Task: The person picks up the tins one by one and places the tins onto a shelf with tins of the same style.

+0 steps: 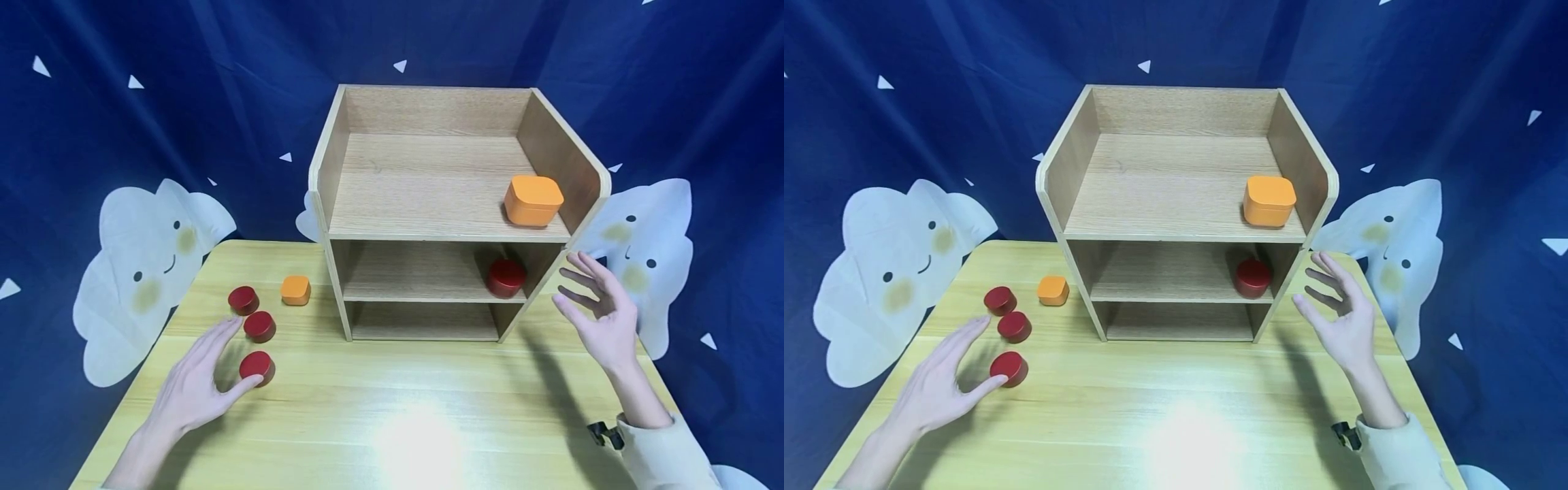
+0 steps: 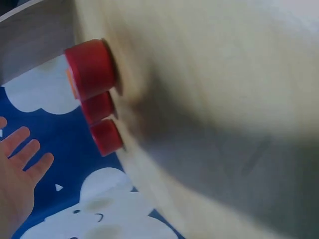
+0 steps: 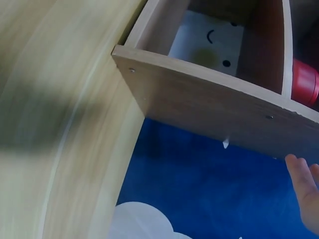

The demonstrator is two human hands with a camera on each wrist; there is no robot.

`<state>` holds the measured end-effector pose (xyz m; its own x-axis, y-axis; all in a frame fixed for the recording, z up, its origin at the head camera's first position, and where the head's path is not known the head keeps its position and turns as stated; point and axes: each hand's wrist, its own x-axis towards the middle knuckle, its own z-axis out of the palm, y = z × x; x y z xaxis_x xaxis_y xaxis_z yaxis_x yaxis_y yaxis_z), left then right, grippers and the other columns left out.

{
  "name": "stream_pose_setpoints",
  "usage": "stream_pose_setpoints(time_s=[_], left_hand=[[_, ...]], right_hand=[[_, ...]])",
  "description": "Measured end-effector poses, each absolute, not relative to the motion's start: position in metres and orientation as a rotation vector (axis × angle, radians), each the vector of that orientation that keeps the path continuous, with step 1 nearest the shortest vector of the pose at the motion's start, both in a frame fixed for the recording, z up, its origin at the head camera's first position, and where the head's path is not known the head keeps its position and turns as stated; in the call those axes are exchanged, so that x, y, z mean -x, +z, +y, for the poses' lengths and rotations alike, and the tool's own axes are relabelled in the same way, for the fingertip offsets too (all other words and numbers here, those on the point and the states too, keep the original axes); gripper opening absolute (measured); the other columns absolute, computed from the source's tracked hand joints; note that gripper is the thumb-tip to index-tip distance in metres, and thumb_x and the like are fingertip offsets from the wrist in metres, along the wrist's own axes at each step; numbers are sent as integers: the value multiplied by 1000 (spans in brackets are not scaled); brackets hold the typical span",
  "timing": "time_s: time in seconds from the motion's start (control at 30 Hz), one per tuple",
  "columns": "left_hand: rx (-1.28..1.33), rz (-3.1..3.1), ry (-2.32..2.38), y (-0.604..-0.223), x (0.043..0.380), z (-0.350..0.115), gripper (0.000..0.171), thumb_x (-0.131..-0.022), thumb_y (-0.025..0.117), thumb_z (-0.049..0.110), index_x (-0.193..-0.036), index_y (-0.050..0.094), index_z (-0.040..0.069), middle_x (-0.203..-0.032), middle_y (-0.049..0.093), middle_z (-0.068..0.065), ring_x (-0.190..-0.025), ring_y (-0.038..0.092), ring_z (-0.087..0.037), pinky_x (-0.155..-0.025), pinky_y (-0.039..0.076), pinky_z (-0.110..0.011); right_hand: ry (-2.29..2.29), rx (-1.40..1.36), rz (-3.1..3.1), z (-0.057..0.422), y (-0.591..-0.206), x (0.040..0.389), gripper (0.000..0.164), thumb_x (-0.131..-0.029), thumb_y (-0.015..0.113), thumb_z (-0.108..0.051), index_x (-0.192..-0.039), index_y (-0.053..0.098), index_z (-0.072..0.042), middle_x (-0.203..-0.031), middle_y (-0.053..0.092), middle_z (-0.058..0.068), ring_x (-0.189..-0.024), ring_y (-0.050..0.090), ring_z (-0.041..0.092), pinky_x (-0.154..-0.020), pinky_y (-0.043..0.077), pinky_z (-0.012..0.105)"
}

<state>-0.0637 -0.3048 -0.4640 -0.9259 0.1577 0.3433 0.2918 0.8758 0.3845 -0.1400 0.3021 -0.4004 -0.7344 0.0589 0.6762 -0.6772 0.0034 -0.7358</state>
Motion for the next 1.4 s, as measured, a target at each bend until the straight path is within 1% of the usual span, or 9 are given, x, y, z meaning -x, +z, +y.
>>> stream_pose_setpoints(time_s=[0.2,0.37,0.47,0.6,0.77,0.93,1.13,1.4], left_hand=[[289,-2789,-666,-475,60,-311,105,-76,92,47,-164,38,28,-156,54,-21,-138,52,-47,-100,46,-75],[251,-2831,-690,-485,59,-315,101,-79,89,50,-163,40,24,-157,53,-22,-139,51,-47,-102,45,-74],[244,-2844,-698,-489,60,-316,99,-80,88,50,-162,42,21,-156,54,-22,-139,51,-47,-102,45,-74],[246,-2837,-694,-493,61,-318,96,-80,88,49,-159,46,16,-151,59,-20,-136,53,-44,-100,46,-74],[247,-2856,-657,-501,61,-323,93,-80,88,50,-156,50,11,-142,65,-17,-130,57,-42,-98,48,-71],[250,-2899,-613,-509,62,-324,91,-81,86,53,-152,53,7,-135,67,-14,-124,61,-39,-95,52,-69],[235,-2924,-614,-513,63,-323,89,-82,85,56,-149,55,6,-136,67,-17,-124,62,-41,-95,52,-71],[226,-2920,-608,-517,64,-322,78,-82,85,55,-141,63,10,-125,71,-13,-117,65,-38,-93,54,-68]], right_hand=[[1908,-630,-1707,297,-398,148,66,-77,58,36,-141,54,17,-130,76,6,-111,77,14,-87,62,19],[1925,-632,-1694,294,-398,152,63,-78,61,35,-137,59,14,-123,78,3,-107,77,11,-85,63,19],[1940,-639,-1661,291,-399,154,61,-78,61,35,-136,60,15,-121,79,5,-106,77,12,-84,63,20],[1957,-637,-1622,288,-400,157,59,-77,60,37,-133,61,17,-120,78,5,-103,77,12,-82,64,21],[1948,-621,-1621,284,-403,160,58,-78,66,32,-132,64,12,-120,74,1,-102,76,9,-81,64,20],[1940,-599,-1610,280,-404,162,57,-77,69,31,-130,67,10,-114,76,-3,-99,74,6,-80,63,19],[1944,-586,-1615,279,-402,162,56,-77,67,32,-128,67,11,-112,77,-2,-97,75,7,-81,63,19],[1953,-589,-1618,281,-402,163,55,-77,66,32,-128,68,11,-112,77,-1,-97,75,8,-80,63,19]])
